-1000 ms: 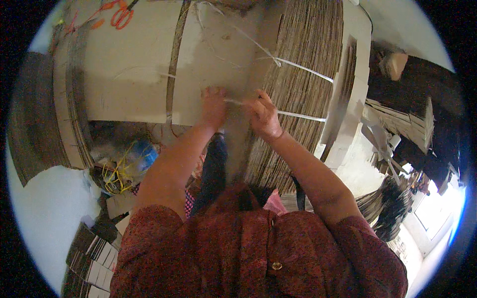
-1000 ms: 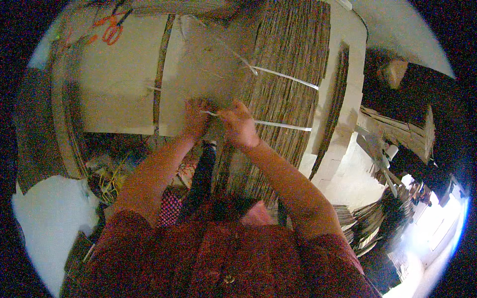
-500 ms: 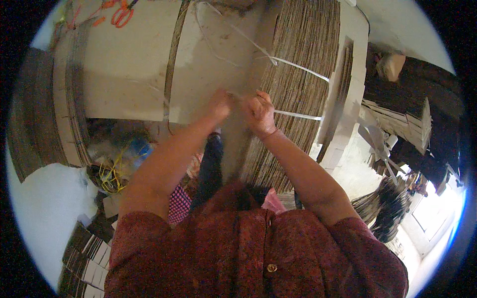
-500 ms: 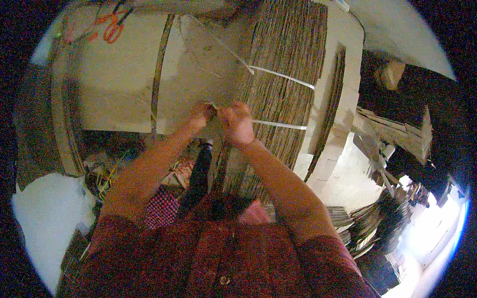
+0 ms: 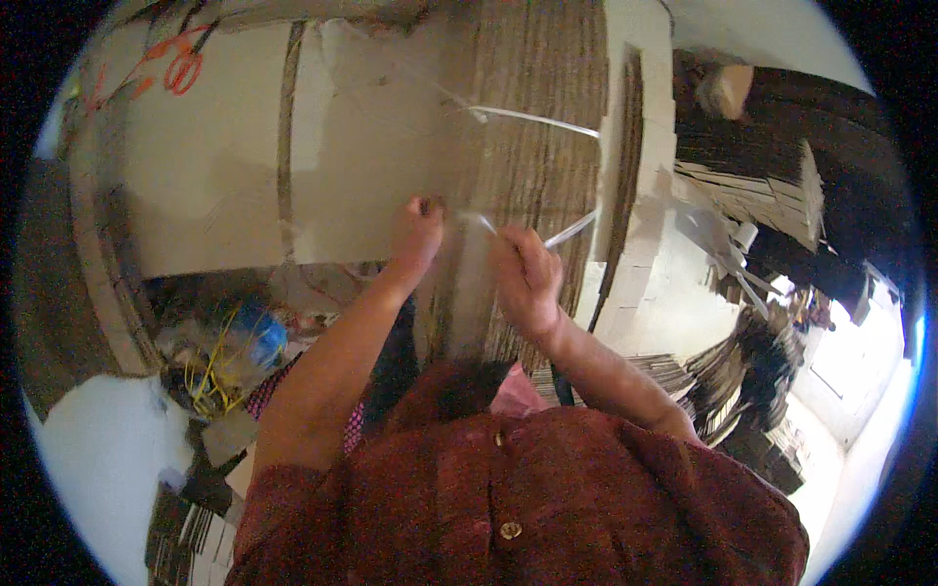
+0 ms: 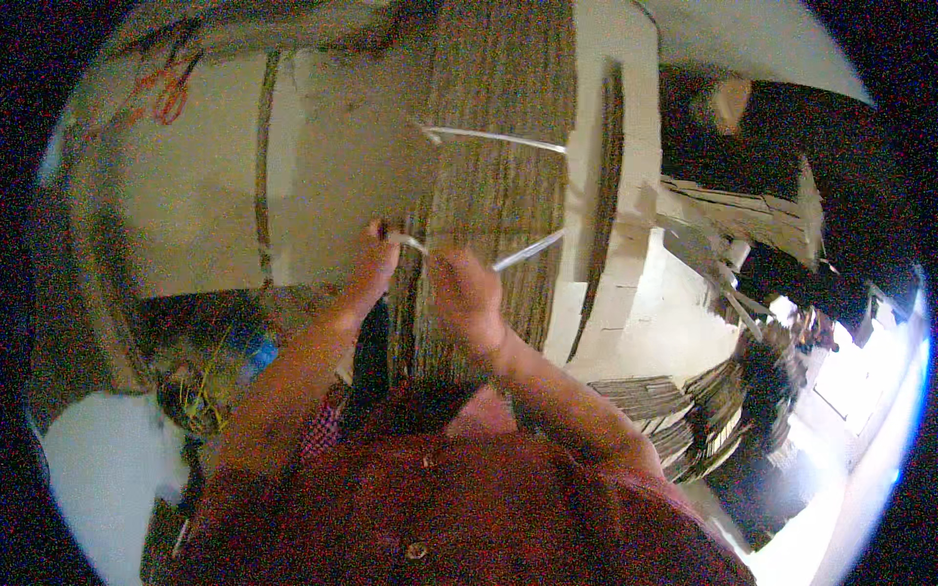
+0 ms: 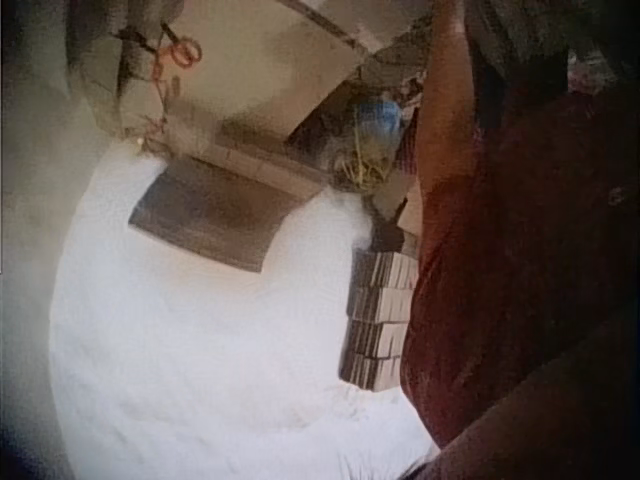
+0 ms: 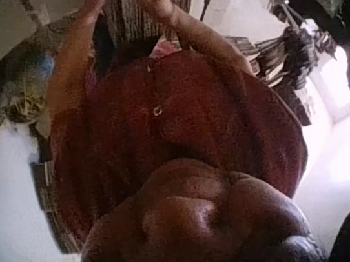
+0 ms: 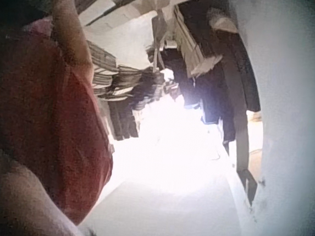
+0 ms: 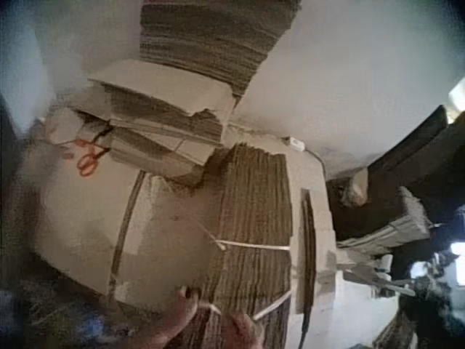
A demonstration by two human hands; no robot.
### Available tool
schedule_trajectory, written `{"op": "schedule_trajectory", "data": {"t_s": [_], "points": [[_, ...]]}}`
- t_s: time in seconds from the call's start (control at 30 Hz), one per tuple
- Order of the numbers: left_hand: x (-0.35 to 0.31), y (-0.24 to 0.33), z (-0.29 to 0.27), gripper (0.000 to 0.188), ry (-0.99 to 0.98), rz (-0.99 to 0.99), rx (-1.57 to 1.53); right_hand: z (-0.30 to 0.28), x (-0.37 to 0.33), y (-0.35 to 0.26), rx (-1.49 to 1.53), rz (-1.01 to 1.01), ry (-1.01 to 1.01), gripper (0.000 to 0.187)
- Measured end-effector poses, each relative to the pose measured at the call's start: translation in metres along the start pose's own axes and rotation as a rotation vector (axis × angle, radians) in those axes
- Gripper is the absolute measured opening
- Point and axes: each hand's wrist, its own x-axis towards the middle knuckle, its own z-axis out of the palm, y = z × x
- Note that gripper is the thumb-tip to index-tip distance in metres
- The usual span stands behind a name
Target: The person gathers corrugated cardboard sheets from the floor, stacks them on a table, and aligns the edges. They then wrap and tie the stack with white plastic straps to form a bundle.
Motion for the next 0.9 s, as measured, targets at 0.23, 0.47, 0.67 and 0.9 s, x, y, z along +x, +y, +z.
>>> {"op": "schedule_trajectory", "data": {"t_s": [0.23,0.47,0.67,0.9], "points": [[0.005,0.045,-0.021,0.019,-0.021,-0.215,0.061,-0.089,-0.013,-0.015,0.069,0.321,0.095,0.006],[0.004,0.054,-0.032,0.020,0.033,-0.155,0.220,-0.066,-0.029,-0.036,0.471,0.633,0.146,0.009],[0.002,0.069,-0.025,0.033,0.049,-0.308,-0.086,-0.027,-0.027,-0.027,0.578,0.630,-0.021,0.005],[-0.006,0.063,-0.018,0.037,0.091,-0.199,-0.101,-0.079,-0.040,-0.025,0.187,0.484,-0.132,0.004]]}}
